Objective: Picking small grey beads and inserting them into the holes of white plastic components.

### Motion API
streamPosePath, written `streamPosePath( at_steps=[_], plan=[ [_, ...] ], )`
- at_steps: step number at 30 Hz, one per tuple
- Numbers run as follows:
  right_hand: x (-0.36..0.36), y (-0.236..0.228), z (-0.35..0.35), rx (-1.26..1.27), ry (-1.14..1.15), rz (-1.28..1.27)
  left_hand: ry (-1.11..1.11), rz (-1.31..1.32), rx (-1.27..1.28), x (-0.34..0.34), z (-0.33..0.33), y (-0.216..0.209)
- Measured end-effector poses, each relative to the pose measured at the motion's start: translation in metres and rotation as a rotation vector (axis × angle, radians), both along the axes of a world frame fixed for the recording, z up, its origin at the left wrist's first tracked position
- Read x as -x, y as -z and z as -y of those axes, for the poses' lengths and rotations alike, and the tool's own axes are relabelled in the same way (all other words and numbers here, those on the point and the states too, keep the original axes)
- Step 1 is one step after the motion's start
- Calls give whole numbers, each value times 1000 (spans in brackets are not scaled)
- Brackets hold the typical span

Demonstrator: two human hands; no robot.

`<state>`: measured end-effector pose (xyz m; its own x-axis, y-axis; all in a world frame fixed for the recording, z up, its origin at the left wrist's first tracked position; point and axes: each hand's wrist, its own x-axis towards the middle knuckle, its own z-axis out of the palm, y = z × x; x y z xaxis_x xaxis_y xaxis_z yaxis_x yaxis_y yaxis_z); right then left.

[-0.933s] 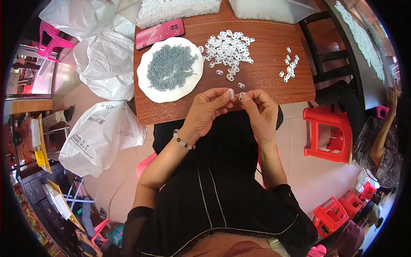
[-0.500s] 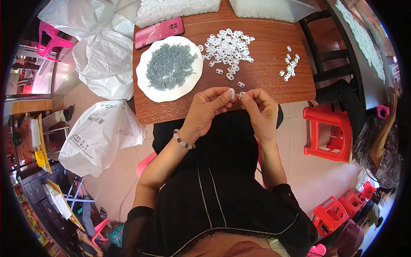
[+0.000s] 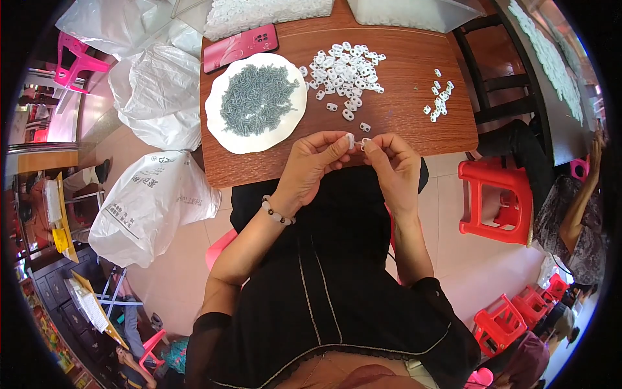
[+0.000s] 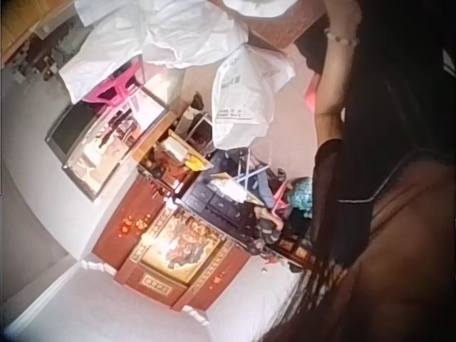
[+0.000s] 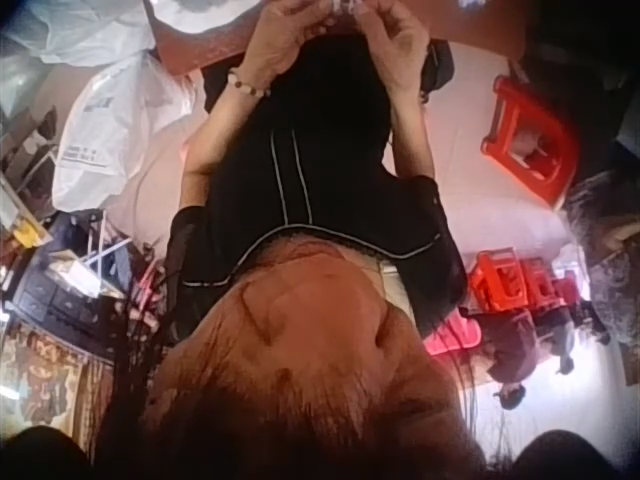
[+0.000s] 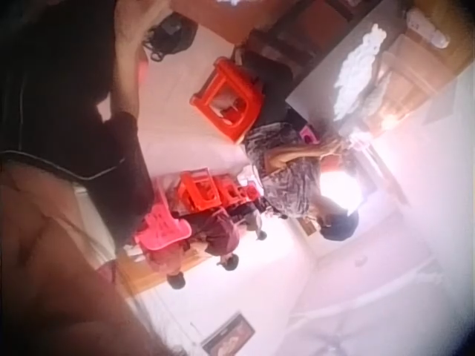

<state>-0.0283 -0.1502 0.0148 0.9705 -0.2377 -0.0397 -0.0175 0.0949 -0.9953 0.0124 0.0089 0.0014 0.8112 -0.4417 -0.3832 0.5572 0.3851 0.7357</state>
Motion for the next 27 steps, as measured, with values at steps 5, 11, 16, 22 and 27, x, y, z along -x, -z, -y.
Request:
streamPosePath(
  at_steps=[5,11,16,22,27],
  plan=[
    [0,2,1,-3,-2,4,-10,12,-26,1,0,-1],
    [1,-2,-2,36,10,1,-35,80,-65,3,2,-2],
    [1,-1,-3,142,33,21,-40,153,-135,5,2,-9],
    [3,-4,-6,173,40,17,-74,206,-113,4,2,-16],
    [3,-6,-11,196,49,39,-81,245,-148,6,3,-13]
  ],
)
